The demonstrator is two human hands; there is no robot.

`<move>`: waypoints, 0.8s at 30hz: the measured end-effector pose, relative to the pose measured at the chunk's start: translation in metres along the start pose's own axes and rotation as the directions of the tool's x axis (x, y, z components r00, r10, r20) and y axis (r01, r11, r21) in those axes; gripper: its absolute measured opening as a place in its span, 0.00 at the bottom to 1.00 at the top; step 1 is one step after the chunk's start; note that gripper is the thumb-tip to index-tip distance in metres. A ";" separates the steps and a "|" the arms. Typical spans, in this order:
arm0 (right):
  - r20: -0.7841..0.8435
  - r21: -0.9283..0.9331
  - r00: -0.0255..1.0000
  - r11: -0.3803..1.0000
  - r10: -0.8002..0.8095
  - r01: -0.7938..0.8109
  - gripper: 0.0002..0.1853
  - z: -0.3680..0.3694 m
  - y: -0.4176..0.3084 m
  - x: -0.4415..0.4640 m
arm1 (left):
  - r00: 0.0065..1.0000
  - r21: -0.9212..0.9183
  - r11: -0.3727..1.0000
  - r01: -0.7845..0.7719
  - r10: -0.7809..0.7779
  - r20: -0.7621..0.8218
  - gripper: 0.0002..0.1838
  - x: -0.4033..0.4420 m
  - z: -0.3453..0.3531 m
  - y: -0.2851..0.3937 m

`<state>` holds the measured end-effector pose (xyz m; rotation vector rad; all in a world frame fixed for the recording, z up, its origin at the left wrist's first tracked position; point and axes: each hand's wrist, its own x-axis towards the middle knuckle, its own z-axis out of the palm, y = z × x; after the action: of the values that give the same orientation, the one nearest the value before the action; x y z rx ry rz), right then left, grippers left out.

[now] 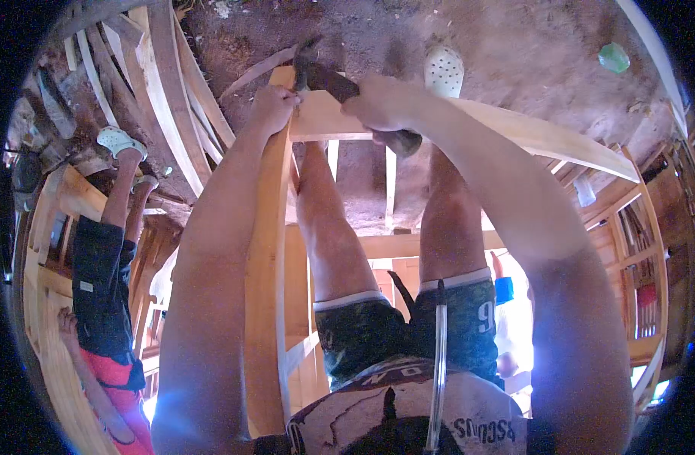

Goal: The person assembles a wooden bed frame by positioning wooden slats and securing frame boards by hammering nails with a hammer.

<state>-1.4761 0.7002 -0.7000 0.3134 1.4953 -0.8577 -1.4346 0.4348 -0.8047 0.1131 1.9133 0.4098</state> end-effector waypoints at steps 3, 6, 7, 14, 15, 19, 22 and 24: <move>-0.021 0.046 1.000 0.999 -0.020 0.021 0.17 -0.006 -0.008 -0.005 | 0.994 0.103 0.990 -0.100 0.103 -0.028 0.16 -0.006 0.003 -0.002; -0.181 0.213 0.983 0.977 0.038 0.002 0.18 0.004 -0.009 -0.006 | 0.999 -0.038 0.999 0.022 -0.021 0.027 0.16 -0.006 -0.002 0.002; -0.122 0.120 0.992 0.992 -0.017 0.032 0.18 0.007 -0.008 -0.009 | 1.000 0.013 1.000 0.027 -0.028 0.004 0.16 -0.007 -0.002 0.002; -0.177 0.238 0.984 0.968 -0.030 0.072 0.18 -0.015 -0.012 -0.001 | 0.998 0.099 0.994 0.046 -0.040 -0.056 0.16 -0.004 0.007 -0.005; -0.253 0.297 0.967 0.953 0.018 0.060 0.19 -0.012 -0.014 -0.004 | 0.998 0.096 0.994 0.049 -0.044 -0.052 0.16 -0.005 0.007 -0.006; 0.125 -0.171 0.989 0.980 -0.078 0.098 0.18 0.006 0.011 0.010 | 0.999 0.082 0.997 0.011 -0.015 0.037 0.17 -0.002 0.002 -0.003; 0.030 -0.020 1.000 1.000 0.008 -0.008 0.18 -0.016 -0.001 0.005 | 0.999 0.112 0.994 0.015 -0.019 0.039 0.18 -0.002 0.000 -0.003; -0.030 0.144 0.999 0.989 -0.028 0.032 0.18 -0.014 -0.004 0.000 | 1.000 0.096 0.995 0.013 -0.014 0.012 0.19 -0.004 0.006 -0.008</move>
<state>-1.4890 0.7073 -0.7000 0.4123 1.4701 -0.9912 -1.4268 0.4281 -0.8059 0.1650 1.9209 0.3076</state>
